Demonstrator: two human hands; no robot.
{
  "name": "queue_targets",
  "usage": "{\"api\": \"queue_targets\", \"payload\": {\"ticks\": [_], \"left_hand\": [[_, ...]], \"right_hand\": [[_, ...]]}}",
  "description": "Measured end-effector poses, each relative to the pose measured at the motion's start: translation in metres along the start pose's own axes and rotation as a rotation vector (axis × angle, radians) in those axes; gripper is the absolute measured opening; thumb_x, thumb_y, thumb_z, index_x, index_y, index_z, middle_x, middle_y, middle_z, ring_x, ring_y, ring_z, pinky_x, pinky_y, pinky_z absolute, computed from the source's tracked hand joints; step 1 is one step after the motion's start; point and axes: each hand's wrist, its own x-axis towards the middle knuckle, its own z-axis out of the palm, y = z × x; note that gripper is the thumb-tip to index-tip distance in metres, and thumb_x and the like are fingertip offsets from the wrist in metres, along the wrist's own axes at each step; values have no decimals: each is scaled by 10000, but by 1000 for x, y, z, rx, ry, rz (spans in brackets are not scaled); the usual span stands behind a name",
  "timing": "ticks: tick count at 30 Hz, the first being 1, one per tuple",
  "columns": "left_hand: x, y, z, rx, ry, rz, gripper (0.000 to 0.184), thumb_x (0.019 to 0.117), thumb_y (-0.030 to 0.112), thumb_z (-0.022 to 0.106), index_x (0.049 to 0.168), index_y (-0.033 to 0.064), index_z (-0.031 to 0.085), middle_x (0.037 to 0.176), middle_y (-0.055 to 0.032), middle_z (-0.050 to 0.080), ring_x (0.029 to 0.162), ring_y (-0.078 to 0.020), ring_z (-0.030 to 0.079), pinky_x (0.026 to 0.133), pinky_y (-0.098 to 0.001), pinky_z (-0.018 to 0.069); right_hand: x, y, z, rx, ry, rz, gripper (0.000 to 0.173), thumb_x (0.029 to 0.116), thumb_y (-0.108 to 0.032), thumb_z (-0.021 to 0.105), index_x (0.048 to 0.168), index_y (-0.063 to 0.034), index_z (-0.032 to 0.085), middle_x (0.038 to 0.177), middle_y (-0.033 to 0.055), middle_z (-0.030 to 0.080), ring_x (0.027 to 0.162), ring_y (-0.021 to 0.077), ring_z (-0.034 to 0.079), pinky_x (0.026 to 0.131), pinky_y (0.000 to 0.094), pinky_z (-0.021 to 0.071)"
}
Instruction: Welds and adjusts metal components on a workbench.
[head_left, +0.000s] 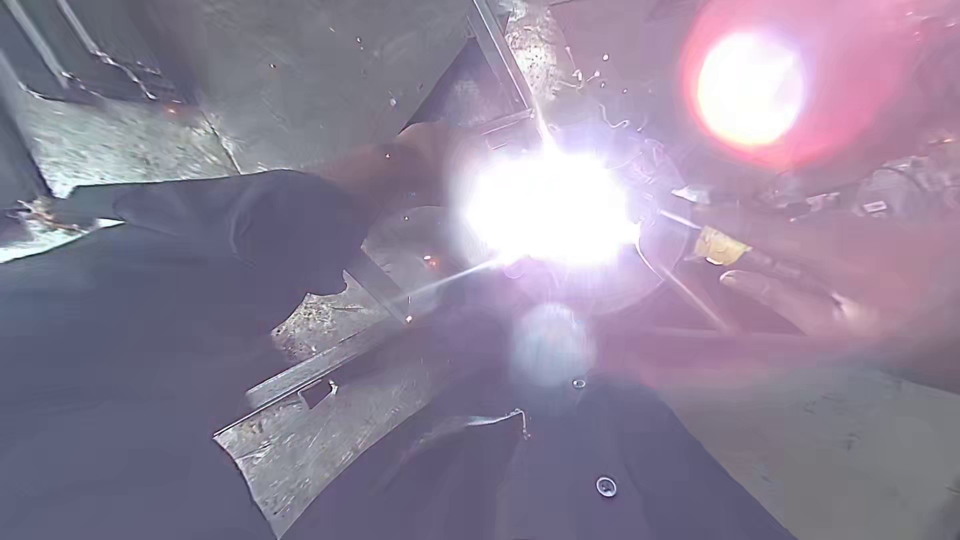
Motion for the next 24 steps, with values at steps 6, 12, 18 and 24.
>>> {"api": "queue_targets", "payload": {"ticks": [6, 12, 18, 24], "left_hand": [[-2, 86, -85, 159, -345, -180, 284, 1071, 298, 546, 990, 46, 650, 922, -199, 661, 902, -415, 686, 722, -583, 531], [2, 84, -86, 152, -406, -236, 233, 1028, 249, 608, 935, 40, 651, 878, -170, 657, 872, -388, 682, 715, -565, 522], [-2, 88, -86, 155, -311, -157, 217, 1085, 240, 487, 1026, 112, 651, 894, -163, 665, 866, -403, 685, 677, -582, 519], [0, 79, -78, 148, -303, -143, 160, 1054, 248, 555, 1069, 173, 696, 942, -124, 699, 897, -374, 701, 717, -592, 543]], "right_hand": [[-5, -1, 8, 46, -24, 38, 556, 1019, -463, 484, 1555, -317, 460, 983, 109, 715, 785, 311, 705, 663, 562, 567], [-3, 3, 12, 33, 39, -21, 566, 1021, -506, 421, 1501, -233, 542, 927, 98, 713, 746, 292, 707, 616, 538, 568], [-3, -3, 12, 23, 36, 30, 570, 1013, -500, 470, 1559, -338, 455, 945, 92, 718, 738, 291, 703, 607, 531, 558], [-3, -2, 12, 27, 37, 12, 567, 1017, -488, 478, 1557, -318, 464, 977, 124, 726, 803, 337, 717, 649, 554, 571]]}}
